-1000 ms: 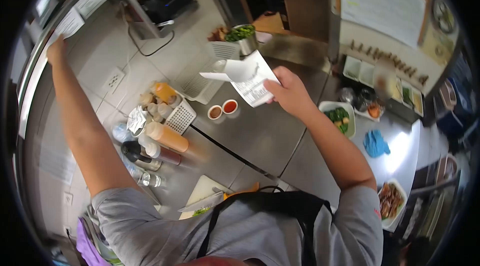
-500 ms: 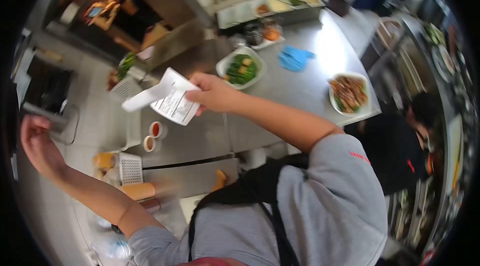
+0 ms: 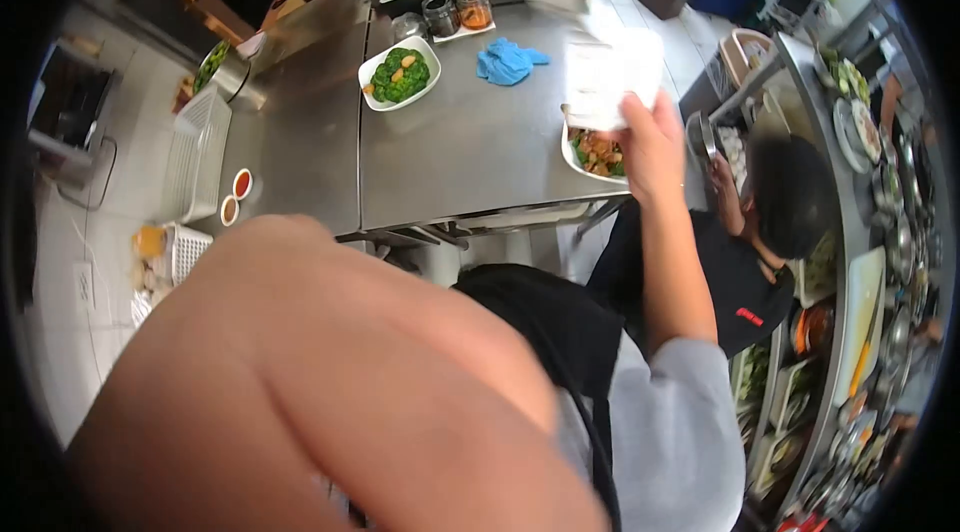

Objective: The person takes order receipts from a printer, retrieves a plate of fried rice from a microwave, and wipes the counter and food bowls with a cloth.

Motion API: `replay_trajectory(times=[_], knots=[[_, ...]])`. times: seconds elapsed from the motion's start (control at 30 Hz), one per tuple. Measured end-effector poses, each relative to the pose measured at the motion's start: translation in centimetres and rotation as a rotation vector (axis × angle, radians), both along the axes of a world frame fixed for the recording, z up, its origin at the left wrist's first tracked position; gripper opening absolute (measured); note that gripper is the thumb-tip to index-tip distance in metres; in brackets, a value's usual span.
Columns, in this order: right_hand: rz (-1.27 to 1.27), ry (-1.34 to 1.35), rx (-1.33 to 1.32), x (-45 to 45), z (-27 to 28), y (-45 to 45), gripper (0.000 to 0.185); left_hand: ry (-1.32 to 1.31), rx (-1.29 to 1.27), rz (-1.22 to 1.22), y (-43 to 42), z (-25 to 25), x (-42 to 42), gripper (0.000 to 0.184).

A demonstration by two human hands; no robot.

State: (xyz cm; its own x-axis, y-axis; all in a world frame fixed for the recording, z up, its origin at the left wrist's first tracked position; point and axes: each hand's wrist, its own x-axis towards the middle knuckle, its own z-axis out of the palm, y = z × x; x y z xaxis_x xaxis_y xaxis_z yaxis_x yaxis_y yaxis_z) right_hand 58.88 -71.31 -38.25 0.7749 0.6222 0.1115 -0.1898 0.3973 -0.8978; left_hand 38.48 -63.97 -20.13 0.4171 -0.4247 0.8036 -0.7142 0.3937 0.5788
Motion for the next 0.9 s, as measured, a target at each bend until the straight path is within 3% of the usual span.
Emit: replay_trajectory(times=[0.13, 0.23, 0.4, 0.43, 0.53, 0.73, 0.9], knots=[[-0.167, 0.015, 0.064, 3.4, 0.0, -9.6, 0.021, 0.003, -0.017, -0.258, -6.7, -0.2, 4.3, 0.046], [-0.244, 0.142, 0.259, 6.7, 1.7, -16.1, 0.021, 0.032, -0.039, -0.454, -11.8, -0.9, 8.6, 0.044], [0.087, 0.096, 1.047, 12.3, 7.5, -28.7, 0.002, 0.069, -0.045, -0.809, -21.5, -2.6, 13.8, 0.042], [0.074, 0.136, 1.179, 12.2, 9.0, -31.3, 0.011, 0.077, -0.046, -0.891, -23.8, -3.2, 14.4, 0.042], [-0.068, -0.099, 1.374, 10.8, 10.9, -36.7, 0.02, 0.056, -0.051, -1.131, -28.7, -3.6, 14.0, 0.04], [-0.324, -0.201, 1.32, 5.0, 9.4, -43.5, 0.013, 0.031, -0.06, -1.495, -31.4, -1.9, 12.8, 0.038], [-0.546, -0.283, 1.293, 0.3, 8.8, -50.8, 0.013, 0.059, -0.084, -1.63, -35.6, -0.2, 13.0, 0.036]])
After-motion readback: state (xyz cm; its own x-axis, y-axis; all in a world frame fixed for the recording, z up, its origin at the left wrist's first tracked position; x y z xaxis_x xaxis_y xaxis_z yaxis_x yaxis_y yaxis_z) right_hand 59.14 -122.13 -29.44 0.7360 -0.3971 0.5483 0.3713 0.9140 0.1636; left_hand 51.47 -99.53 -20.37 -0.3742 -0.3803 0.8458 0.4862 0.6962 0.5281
